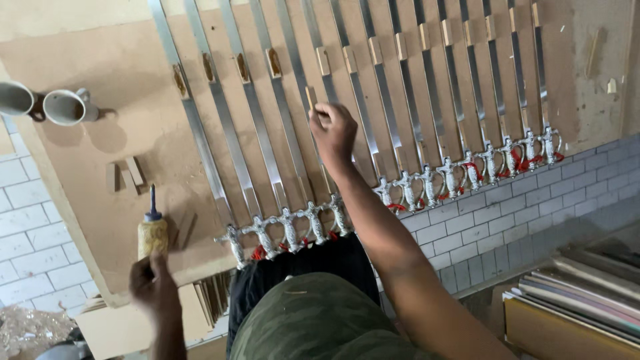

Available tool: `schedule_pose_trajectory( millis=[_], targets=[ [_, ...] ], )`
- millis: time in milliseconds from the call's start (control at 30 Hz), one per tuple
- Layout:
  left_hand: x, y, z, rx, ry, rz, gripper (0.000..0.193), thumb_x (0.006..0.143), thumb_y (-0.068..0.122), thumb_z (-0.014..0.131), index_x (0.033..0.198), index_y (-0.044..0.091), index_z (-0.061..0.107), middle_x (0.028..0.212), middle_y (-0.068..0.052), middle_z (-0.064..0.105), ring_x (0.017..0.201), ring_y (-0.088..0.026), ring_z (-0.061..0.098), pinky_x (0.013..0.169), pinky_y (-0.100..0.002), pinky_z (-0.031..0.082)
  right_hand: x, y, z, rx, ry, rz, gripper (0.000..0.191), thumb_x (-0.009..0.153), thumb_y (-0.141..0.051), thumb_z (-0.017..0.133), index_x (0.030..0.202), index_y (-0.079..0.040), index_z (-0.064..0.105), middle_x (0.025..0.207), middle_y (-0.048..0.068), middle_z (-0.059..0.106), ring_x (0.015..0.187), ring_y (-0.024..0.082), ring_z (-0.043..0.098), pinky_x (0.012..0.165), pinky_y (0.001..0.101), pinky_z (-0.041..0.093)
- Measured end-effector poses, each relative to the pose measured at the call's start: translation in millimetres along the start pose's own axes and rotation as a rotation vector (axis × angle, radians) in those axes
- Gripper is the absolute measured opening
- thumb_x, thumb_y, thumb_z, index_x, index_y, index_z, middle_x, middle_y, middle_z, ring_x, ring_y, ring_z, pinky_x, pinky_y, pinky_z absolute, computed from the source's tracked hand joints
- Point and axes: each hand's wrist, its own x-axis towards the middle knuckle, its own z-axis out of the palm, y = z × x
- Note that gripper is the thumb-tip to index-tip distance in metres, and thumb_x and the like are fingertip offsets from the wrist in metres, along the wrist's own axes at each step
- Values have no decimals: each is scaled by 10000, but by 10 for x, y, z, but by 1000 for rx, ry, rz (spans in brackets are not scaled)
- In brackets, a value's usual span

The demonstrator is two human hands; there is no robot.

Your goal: The person assembles decorative sword props by inserting small wooden spacers between metal blades and wooden backings laid on a workbench. They repeatedly pick up spacers, align them, and press them into place along the blade edges. A second person is visible nearby but not involved in the assembly.

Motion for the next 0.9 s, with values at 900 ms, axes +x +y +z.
schedule_pose_trajectory(
  millis=[900],
  targets=[
    [573, -701, -485, -150, -118, -138, 510, 1172, 296, 591, 753, 5, 604, 696, -45, 574, 749, -119, 498, 747, -276, 392, 641, 200, 956, -318, 78, -55, 122, 842, -29, 790, 949, -7, 735, 957, 115, 703, 902, 288, 683, 802, 397, 555]
  ],
)
